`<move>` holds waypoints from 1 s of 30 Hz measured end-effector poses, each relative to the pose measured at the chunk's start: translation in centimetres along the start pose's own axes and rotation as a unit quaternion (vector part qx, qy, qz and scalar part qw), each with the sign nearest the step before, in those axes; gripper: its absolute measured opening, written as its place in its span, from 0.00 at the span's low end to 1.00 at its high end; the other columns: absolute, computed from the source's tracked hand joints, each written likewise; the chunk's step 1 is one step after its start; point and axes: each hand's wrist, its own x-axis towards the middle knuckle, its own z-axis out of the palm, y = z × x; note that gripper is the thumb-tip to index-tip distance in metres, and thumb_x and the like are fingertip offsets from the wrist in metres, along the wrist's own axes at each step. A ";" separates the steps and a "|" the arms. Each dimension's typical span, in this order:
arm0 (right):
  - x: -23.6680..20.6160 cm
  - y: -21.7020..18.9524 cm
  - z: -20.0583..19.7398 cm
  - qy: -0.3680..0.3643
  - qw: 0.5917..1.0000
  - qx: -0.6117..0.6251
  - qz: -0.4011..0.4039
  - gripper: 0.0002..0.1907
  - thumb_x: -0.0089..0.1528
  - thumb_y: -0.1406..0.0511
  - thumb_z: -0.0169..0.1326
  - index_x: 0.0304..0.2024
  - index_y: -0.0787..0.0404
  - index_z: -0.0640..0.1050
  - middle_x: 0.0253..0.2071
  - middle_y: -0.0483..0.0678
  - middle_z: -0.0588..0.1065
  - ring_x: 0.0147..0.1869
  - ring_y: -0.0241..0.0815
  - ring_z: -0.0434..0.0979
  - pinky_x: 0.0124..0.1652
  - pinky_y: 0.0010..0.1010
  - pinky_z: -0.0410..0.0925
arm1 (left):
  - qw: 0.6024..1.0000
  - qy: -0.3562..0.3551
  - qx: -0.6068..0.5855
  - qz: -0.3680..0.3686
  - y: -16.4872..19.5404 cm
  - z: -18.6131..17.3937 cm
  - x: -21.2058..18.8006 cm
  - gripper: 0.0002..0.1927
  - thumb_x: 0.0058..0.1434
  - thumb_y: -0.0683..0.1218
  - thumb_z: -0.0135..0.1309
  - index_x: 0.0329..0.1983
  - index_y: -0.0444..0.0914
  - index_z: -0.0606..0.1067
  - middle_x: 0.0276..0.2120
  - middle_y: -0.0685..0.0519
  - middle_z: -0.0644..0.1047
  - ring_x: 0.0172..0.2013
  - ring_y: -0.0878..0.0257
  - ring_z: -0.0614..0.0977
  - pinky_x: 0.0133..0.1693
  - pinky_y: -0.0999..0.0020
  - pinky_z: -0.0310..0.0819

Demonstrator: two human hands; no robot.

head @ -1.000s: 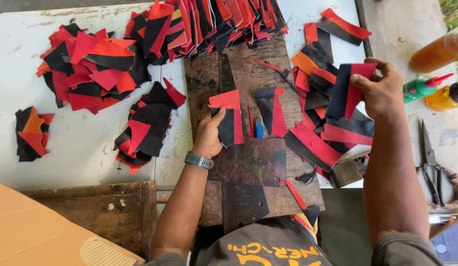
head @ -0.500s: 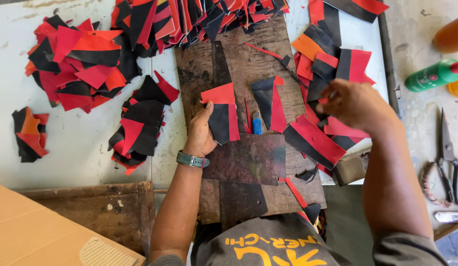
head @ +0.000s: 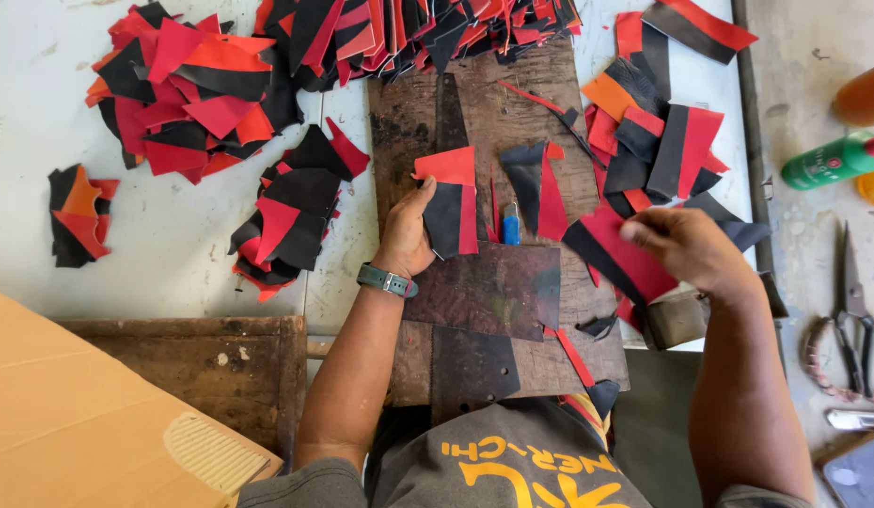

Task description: The person uses a utility knife and a metal template to cut red and black material pieces on a wooden board. They repeatedly position the template, cut along its edges, and place the cut pieces into a cardboard box.

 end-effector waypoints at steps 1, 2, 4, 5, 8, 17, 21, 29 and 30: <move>-0.2 0.2 -0.3 0.015 0.999 0.046 -0.003 0.19 0.69 0.57 0.57 0.50 0.67 0.81 0.38 0.47 0.80 0.43 0.36 0.73 0.45 0.31 0.69 | 1.000 -0.009 -0.006 0.000 0.0 0.1 -0.1 0.12 0.73 0.49 0.50 0.51 0.38 0.76 0.45 0.53 0.82 0.45 0.61 0.85 0.48 0.62 0.81; -0.4 0.4 -0.5 0.033 0.997 0.074 -0.003 0.18 0.69 0.57 0.57 0.49 0.66 0.81 0.37 0.45 0.78 0.42 0.34 0.72 0.44 0.29 0.68 | 1.000 -0.002 -0.002 0.002 -0.1 0.1 -0.2 0.12 0.74 0.50 0.50 0.51 0.38 0.76 0.46 0.52 0.82 0.45 0.61 0.85 0.48 0.61 0.80; -0.7 0.4 -0.8 0.071 0.989 0.133 -0.002 0.16 0.69 0.58 0.56 0.48 0.65 0.81 0.36 0.41 0.75 0.40 0.31 0.69 0.40 0.26 0.66 | 1.000 0.007 0.006 0.002 -0.1 0.5 -0.4 0.13 0.74 0.50 0.50 0.51 0.37 0.76 0.46 0.51 0.81 0.45 0.59 0.84 0.48 0.61 0.80; -1.0 0.4 -1.0 0.064 0.986 0.153 0.003 0.15 0.69 0.58 0.57 0.47 0.65 0.81 0.34 0.41 0.73 0.38 0.31 0.67 0.38 0.26 0.64 | 1.000 0.001 0.010 -0.002 -0.2 0.8 -0.4 0.14 0.73 0.51 0.49 0.51 0.36 0.76 0.46 0.50 0.82 0.45 0.59 0.85 0.49 0.60 0.80; -1.9 -0.4 -1.3 0.055 0.978 0.202 0.009 0.12 0.68 0.62 0.59 0.46 0.65 0.80 0.33 0.40 0.71 0.35 0.32 0.65 0.35 0.26 0.63 | 1.000 -0.018 0.019 -0.012 -0.2 1.5 -0.6 0.19 0.71 0.52 0.48 0.52 0.33 0.76 0.47 0.46 0.82 0.46 0.56 0.85 0.50 0.59 0.81; -2.9 -5.5 1.0 0.049 0.954 0.287 -0.076 0.43 0.56 0.78 0.58 0.74 0.59 0.62 0.41 0.46 0.75 0.38 0.33 0.75 0.37 0.26 0.70 | 0.998 -0.062 -0.007 -0.006 1.4 2.4 -0.6 0.19 0.75 0.52 0.49 0.56 0.33 0.76 0.49 0.47 0.81 0.47 0.56 0.84 0.50 0.58 0.79; -2.2 -6.0 2.1 0.032 0.924 0.360 -0.126 0.38 0.60 0.78 0.54 0.74 0.62 0.63 0.48 0.47 0.76 0.46 0.33 0.78 0.46 0.26 0.74 | 0.997 -0.070 0.007 -0.018 1.1 4.1 -0.7 0.19 0.74 0.53 0.48 0.56 0.33 0.75 0.49 0.47 0.81 0.47 0.56 0.84 0.50 0.57 0.80; -1.4 -5.9 2.9 0.038 0.916 0.391 -0.075 0.31 0.65 0.70 0.55 0.71 0.57 0.66 0.48 0.43 0.77 0.45 0.33 0.80 0.37 0.29 0.78 | 0.990 -0.127 0.021 -0.052 -0.3 6.6 -1.2 0.22 0.73 0.54 0.48 0.54 0.32 0.76 0.47 0.42 0.82 0.43 0.52 0.86 0.47 0.55 0.82; -1.3 -5.7 2.7 0.031 0.921 0.381 -0.079 0.30 0.65 0.69 0.55 0.71 0.57 0.66 0.48 0.43 0.77 0.45 0.32 0.80 0.37 0.28 0.78 | 0.990 -0.125 0.029 -0.059 -0.4 6.7 -1.1 0.21 0.73 0.54 0.48 0.54 0.32 0.76 0.46 0.43 0.81 0.42 0.52 0.86 0.46 0.54 0.83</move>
